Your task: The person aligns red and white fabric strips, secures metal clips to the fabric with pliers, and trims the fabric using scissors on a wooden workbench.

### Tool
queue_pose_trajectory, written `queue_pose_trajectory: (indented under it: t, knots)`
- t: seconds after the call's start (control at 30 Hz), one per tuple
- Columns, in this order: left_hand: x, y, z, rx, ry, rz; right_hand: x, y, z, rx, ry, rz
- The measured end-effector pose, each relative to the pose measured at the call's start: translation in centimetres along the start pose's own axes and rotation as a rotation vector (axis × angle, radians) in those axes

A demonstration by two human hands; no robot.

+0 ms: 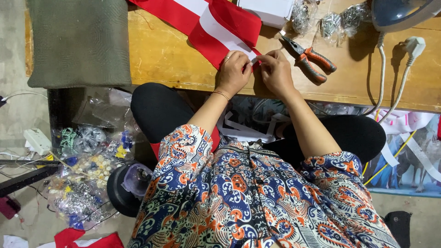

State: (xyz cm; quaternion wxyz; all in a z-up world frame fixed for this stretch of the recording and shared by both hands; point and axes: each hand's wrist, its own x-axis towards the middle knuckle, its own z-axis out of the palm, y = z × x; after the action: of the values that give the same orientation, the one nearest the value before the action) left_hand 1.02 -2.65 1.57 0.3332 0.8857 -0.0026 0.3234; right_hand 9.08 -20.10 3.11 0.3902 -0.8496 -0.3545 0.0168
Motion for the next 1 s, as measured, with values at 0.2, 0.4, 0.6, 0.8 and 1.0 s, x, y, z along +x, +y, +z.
queue_pose_trajectory:
  t: [0.2,0.4,0.6,0.8,1.0]
  knots:
    - [-0.2,0.0,0.0,0.009,-0.012,-0.013,-0.1,-0.6,0.0,-0.013,-0.006,-0.045]
    - [-0.1,0.3,-0.1,0.027,-0.027,-0.011,-0.3,0.0,0.6,-0.129,0.035,-0.143]
    - [-0.1,0.0,0.1,0.032,-0.03,-0.012,-0.3,0.3,1.1,-0.247,0.093,-0.271]
    - [-0.4,-0.5,0.7,0.051,-0.014,-0.002,-0.3,-0.1,1.5,-0.377,0.164,-0.36]
    - [-0.3,0.0,0.6,0.118,-0.029,0.025,-0.3,-1.3,-0.4,-0.668,0.162,-0.373]
